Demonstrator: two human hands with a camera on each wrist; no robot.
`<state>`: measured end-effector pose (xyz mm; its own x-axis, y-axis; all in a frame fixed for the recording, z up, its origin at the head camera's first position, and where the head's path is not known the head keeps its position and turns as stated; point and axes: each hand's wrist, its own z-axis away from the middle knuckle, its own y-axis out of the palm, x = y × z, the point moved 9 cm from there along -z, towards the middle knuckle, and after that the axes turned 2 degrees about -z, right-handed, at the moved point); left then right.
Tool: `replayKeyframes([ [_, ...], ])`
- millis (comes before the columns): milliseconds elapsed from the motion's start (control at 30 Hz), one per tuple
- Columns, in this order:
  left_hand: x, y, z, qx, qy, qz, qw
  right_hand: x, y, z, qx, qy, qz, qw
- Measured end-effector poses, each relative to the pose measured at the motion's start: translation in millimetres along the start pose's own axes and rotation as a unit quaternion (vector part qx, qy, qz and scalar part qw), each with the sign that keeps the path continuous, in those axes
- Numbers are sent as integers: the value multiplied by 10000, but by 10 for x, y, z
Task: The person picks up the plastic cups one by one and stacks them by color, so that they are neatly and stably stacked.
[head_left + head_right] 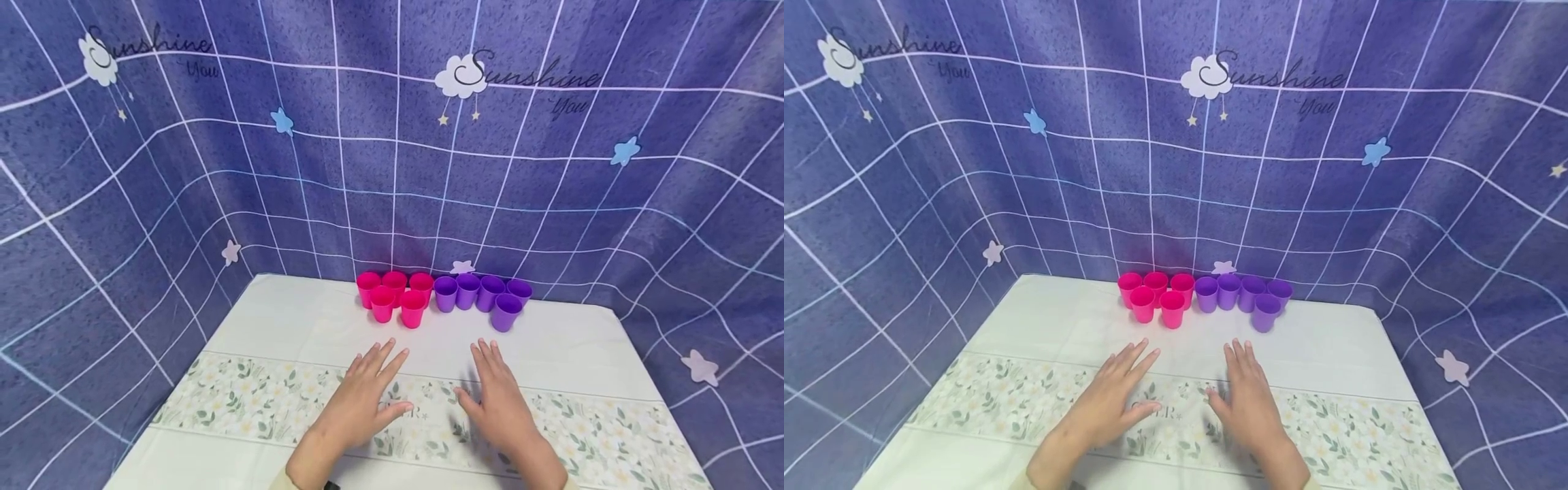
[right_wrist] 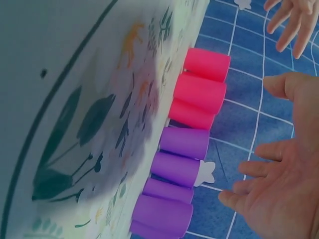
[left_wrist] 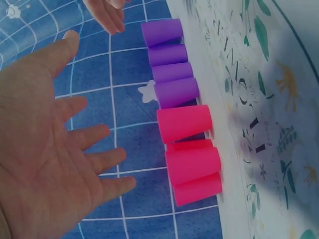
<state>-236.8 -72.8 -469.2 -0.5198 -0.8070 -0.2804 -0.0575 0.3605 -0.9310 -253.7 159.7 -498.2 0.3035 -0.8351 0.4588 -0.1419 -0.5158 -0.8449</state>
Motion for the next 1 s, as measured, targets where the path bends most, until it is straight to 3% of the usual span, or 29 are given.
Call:
replayKeyframes([
  [333, 103, 95, -227, 223, -85, 384, 9990, -152, -105, -138, -238, 87, -201, 9995],
  [500, 156, 131, -304, 262, -183, 834, 9960, -249, -180, -169, -347, 438, -640, 9964],
  [633, 171, 171, -410, 211, -159, 1276, 9915, -377, -288, -205, -663, 761, -945, 9904],
  [767, 204, 232, -526, 220, -252, 1801, 9831, -542, -359, -256, -922, 1058, -1307, 9814],
  [1000, 294, 362, -654, 276, -630, 2941, 9533, -816, -363, -338, -1099, 1421, -1612, 9704],
])
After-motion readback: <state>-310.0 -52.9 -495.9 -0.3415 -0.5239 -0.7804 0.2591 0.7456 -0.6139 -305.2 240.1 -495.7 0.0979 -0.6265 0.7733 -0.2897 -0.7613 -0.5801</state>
